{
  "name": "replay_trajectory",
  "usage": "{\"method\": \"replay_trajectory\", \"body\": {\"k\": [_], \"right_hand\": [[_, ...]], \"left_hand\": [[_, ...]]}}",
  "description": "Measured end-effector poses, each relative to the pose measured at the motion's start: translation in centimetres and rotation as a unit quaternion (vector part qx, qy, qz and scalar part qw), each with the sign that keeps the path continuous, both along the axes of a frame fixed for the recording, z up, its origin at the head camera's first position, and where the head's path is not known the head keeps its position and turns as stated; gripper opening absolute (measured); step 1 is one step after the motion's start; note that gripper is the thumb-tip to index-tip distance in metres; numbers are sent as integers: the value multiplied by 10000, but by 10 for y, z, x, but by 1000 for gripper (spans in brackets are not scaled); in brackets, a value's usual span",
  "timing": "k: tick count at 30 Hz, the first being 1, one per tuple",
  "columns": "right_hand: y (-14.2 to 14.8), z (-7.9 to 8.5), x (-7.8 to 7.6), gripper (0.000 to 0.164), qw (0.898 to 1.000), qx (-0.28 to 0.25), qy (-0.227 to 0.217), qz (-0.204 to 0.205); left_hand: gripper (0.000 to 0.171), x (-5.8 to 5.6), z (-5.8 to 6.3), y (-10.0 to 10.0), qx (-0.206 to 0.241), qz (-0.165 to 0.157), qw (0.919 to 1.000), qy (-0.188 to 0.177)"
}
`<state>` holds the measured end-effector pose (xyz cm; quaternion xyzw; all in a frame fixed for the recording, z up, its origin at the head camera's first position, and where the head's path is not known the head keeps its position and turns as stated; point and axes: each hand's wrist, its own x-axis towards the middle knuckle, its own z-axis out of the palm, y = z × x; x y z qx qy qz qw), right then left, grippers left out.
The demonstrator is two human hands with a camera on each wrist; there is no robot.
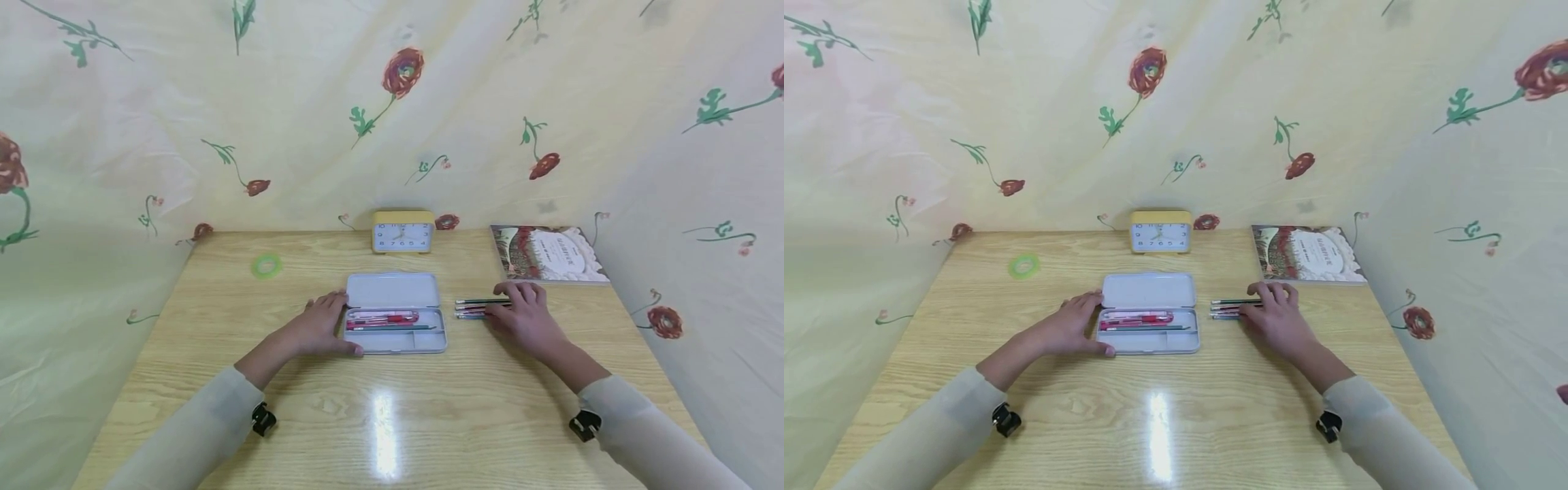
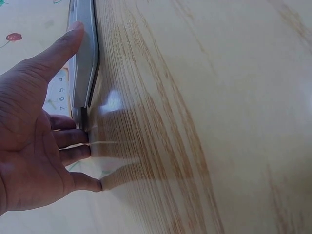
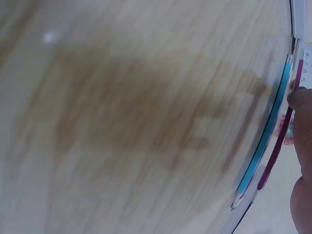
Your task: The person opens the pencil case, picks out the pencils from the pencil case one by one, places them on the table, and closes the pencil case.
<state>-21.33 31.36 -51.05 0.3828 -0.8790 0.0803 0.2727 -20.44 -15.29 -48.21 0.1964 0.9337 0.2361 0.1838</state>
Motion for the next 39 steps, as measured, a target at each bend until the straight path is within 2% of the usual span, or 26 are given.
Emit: {"method": "replay_trajectory", "body": {"k": [2, 11, 14, 20, 34, 39], "right_hand": [[3, -1, 1, 50, 10000, -8, 41, 38], [14, -10, 0, 50, 9999, 44, 77, 67], [16, -11, 1, 44, 9999, 94, 7, 51], [18, -13, 1, 21, 9998, 172, -108, 32], [16, -13, 2, 12, 9997, 137, -185, 23], [2, -5, 2, 19, 9986, -23, -517, -90]], "left_hand": [[122, 0, -1, 0, -13, -7, 10000, 16], [119, -1, 0, 1, -27, -43, 10000, 82], [119, 0, 1, 2, -2, -36, 10000, 55], [118, 1, 1, 3, -13, -16, 10000, 58], [119, 1, 1, 3, -88, -6, 10000, 32], [120, 1, 2, 2, -74, -18, 10000, 7]]}}
